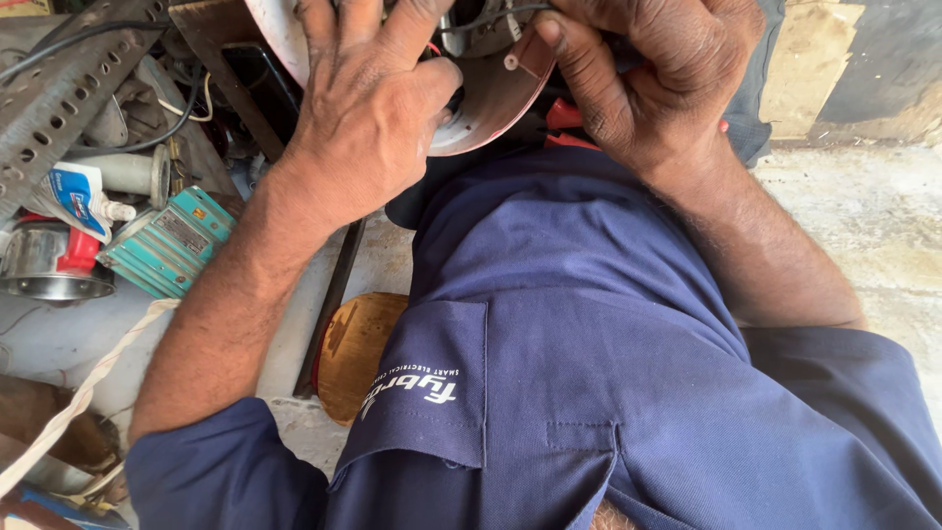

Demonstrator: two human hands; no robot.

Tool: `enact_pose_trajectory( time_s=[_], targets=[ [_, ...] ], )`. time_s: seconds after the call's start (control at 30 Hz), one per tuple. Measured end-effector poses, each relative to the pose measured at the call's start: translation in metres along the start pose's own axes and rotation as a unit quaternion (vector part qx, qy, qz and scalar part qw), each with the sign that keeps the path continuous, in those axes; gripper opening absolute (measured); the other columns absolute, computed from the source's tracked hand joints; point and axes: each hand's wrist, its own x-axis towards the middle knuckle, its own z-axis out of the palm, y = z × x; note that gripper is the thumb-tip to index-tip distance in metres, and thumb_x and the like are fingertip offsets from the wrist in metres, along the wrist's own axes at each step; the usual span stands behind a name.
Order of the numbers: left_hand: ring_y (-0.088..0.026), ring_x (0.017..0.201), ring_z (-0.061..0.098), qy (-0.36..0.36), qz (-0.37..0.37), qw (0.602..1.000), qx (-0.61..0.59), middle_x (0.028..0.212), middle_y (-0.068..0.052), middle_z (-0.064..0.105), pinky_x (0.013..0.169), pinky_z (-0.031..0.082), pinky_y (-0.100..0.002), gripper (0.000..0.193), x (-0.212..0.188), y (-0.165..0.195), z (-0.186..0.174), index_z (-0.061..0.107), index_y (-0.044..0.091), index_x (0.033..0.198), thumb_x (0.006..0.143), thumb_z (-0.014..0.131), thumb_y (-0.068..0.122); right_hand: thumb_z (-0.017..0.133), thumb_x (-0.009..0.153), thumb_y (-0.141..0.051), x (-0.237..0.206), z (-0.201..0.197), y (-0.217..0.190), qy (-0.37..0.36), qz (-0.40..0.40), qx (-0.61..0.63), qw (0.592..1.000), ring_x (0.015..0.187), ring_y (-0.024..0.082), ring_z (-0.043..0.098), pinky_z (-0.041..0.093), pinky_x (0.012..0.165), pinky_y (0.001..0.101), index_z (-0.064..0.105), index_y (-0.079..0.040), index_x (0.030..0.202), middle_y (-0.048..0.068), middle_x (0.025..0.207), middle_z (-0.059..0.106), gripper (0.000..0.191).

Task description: The person works on the internal wiring of a red circular electrical device, manipulating multiple colored wires with both hands. They repeatedly connect and adjust wires inside the housing, occasionally using pliers to strip or cut wire ends.

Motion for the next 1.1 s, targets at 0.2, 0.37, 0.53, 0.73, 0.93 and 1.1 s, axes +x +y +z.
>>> enact_pose_trajectory(
  time_s=[0.2,0.37,0.53,0.73,0.93,1.1],
  targets=[
    [-0.034,0.138,0.039,0.06,0.019,0.984,0.165,0.147,-0.013,0.045,0.114,0.031,-0.063,0.028,0.001,0.014,-0.003,0.068,0.0,0.08,0.105,0.063,0.01,0.08,0.11,0.001,0.001,0.001,0.0,0.016,0.01,-0.02,1.0,0.077,0.017,0.063,0.045,0.067,0.0313,0.067,0.0,0.097,0.007,0.092,0.069,0.018],
    [-0.039,0.129,0.041,0.03,-0.028,0.995,0.089,0.151,-0.013,0.049,0.107,0.035,-0.062,0.016,0.004,0.014,-0.001,0.068,-0.009,0.098,0.107,0.06,0.002,0.079,0.11,0.003,0.002,0.004,0.001,0.022,0.001,-0.006,1.0,0.079,0.018,0.061,0.045,0.067,0.0312,0.066,-0.001,0.098,0.008,0.091,0.066,0.018],
    [-0.033,0.134,0.041,0.015,0.034,0.994,0.1,0.158,-0.012,0.046,0.112,0.035,-0.058,0.027,0.0,-0.001,0.002,0.065,0.001,0.074,0.1,0.06,-0.001,0.083,0.105,-0.001,0.005,0.004,0.0,0.027,0.0,-0.043,0.999,0.074,0.022,0.061,0.045,0.061,0.0338,0.067,0.0,0.09,0.011,0.082,0.067,0.022],
    [-0.032,0.135,0.041,0.014,0.069,0.995,0.077,0.157,-0.009,0.045,0.109,0.036,-0.053,0.023,-0.004,-0.01,0.0,0.069,0.001,0.08,0.102,0.061,0.0,0.078,0.105,0.001,0.01,0.005,-0.008,0.014,-0.009,-0.028,0.999,0.074,0.022,0.064,0.047,0.063,0.0328,0.067,0.001,0.094,0.011,0.084,0.068,0.016],
    [-0.035,0.134,0.044,0.009,0.081,0.994,0.071,0.156,-0.011,0.046,0.105,0.036,-0.054,0.022,-0.004,-0.008,-0.005,0.07,0.0,0.079,0.099,0.062,0.005,0.08,0.104,0.001,0.011,0.01,-0.015,0.023,-0.013,-0.079,0.997,0.071,0.024,0.062,0.047,0.063,0.0352,0.067,0.002,0.093,0.013,0.081,0.066,0.017],
    [-0.032,0.132,0.045,0.003,0.076,0.994,0.072,0.158,-0.009,0.046,0.112,0.039,-0.051,0.025,-0.006,-0.008,-0.004,0.069,0.0,0.08,0.103,0.063,0.005,0.082,0.112,0.0,0.01,0.002,-0.013,0.004,0.028,-0.039,0.999,0.074,0.021,0.059,0.044,0.066,0.0339,0.065,0.0,0.097,0.01,0.088,0.064,0.022]
  ],
)
